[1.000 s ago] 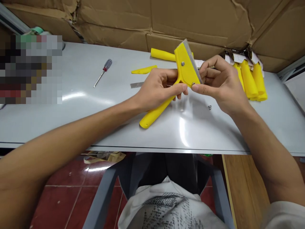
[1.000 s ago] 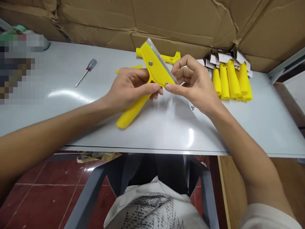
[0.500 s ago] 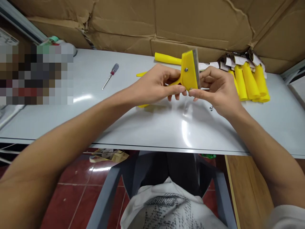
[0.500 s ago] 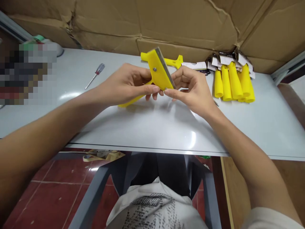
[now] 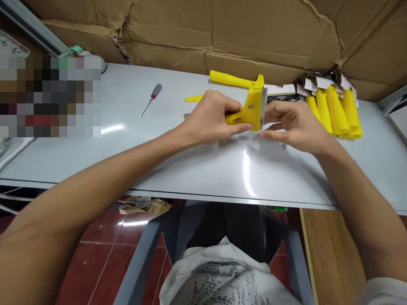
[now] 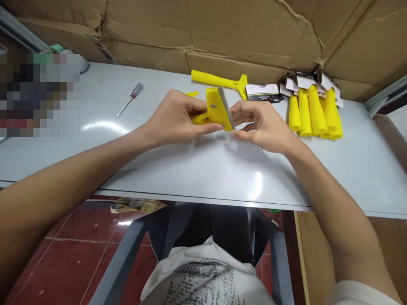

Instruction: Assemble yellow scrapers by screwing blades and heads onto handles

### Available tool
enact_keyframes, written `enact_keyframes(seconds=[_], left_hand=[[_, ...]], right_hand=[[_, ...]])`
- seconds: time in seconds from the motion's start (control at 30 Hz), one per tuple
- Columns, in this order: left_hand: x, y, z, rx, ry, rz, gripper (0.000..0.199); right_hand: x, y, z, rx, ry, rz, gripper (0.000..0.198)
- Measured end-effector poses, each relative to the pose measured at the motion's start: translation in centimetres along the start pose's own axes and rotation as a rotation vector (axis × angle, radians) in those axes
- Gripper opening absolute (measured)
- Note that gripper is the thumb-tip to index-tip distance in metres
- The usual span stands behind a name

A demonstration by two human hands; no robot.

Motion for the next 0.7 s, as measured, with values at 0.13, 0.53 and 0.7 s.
enact_keyframes(seconds=[0.13,0.53,0.7], left_hand=[[0.2,0.5,-1.1,-0.039,-0.298,-0.150,0.031],[2.8,0.1,-3.3,-0.029,-0.500,-0.353,0.025],[2.0,-0.2,-3.2,0.079,-0.425,-0.377,0.035]], right_hand=[[0.4,0.1,3.1,-0.081,0.216,0.023,0.020],[-2.9,0.8,5.5,-0.080,1.144,-0.283,0.056],[-0.2,0.7,6.1,-0.252,1.051,-0.072,0.065]])
Point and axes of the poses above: each hand's wrist, its own y-axis away from the middle knuckle, its own z-axis out of the back of the hand, x = y × z, the point moved 7 cm from there along -y, towards the middle knuckle, and after that the axes turned 5 degrees about z, right-handed, at the moved point
